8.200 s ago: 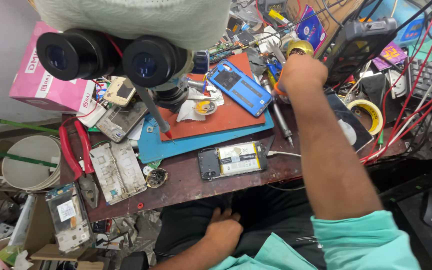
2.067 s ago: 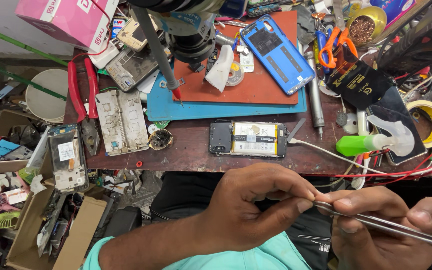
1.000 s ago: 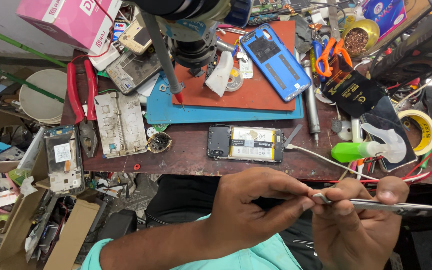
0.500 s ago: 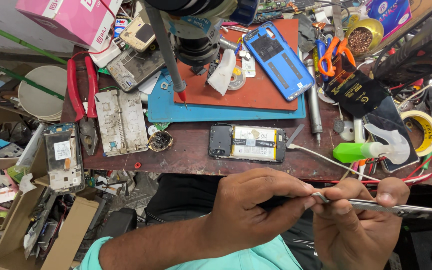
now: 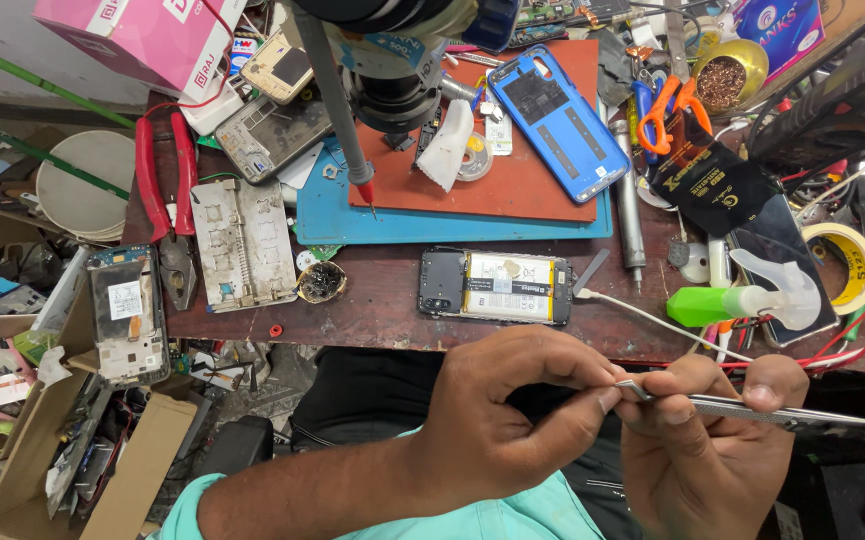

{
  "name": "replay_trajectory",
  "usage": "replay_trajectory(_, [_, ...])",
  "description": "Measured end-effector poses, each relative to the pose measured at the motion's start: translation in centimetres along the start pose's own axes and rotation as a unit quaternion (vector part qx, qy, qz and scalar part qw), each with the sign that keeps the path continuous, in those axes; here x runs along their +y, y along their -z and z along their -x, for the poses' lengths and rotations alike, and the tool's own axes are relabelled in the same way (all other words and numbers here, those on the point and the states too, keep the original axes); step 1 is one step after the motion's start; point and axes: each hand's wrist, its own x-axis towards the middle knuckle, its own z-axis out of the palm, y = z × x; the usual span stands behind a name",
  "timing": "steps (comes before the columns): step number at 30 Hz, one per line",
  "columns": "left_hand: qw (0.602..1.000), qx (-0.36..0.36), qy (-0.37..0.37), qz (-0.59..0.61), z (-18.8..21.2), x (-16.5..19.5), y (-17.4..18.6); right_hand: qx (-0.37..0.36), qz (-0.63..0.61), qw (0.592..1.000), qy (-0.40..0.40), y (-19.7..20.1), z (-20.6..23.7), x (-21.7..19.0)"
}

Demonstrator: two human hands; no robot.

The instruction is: The person works on a disassembled mobile phone, cutting a black adhesive sheet with scissors and applying small pieces to the battery area using tweezers. The person handles the phone, adhesive, scissors, and tweezers while seated at a cluttered electronics workbench.

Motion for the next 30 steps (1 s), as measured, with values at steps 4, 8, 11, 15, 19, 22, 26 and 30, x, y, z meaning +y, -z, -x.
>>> replay_trajectory(4, [1.0,0.002,0.029,0.007,0.0,0.2,-0.1,0.018,-0.013,1.0,0.0,0.1,0.1,0.0])
replay_trajectory(8, [0.999,0.0,0.036,-0.002,0.0,0.2,-0.2,0.025,-0.018,1.0,0.006,-0.3,-0.1,-0.1])
replay_trajectory(11, [0.997,0.01,-0.035,-0.064,0.0,0.1,-0.1,0.052,0.007,0.998,0.034,-1.1,-0.6,-0.4])
replay_trajectory(15, [0.985,0.006,-0.124,-0.119,-0.3,0.0,0.1,0.07,0.07,0.994,0.037,-2.0,-1.4,-1.3])
replay_trajectory(19, [0.973,-0.007,-0.161,-0.164,-0.4,0.1,0.0,0.039,0.09,0.995,0.032,-2.0,-1.1,-1.4])
replay_trajectory(22, [0.973,-0.012,-0.159,-0.17,-0.5,0.2,-0.1,0.051,0.216,0.975,0.026,-1.4,-0.3,-1.3])
replay_trajectory(26, [0.975,-0.009,-0.147,-0.166,-0.7,0.3,-0.4,0.039,0.294,0.954,0.034,-0.8,0.4,-1.2])
replay_trajectory(30, [0.974,-0.008,-0.151,-0.169,-0.8,0.4,-0.5,0.033,0.304,0.951,0.04,-0.7,0.3,-1.4])
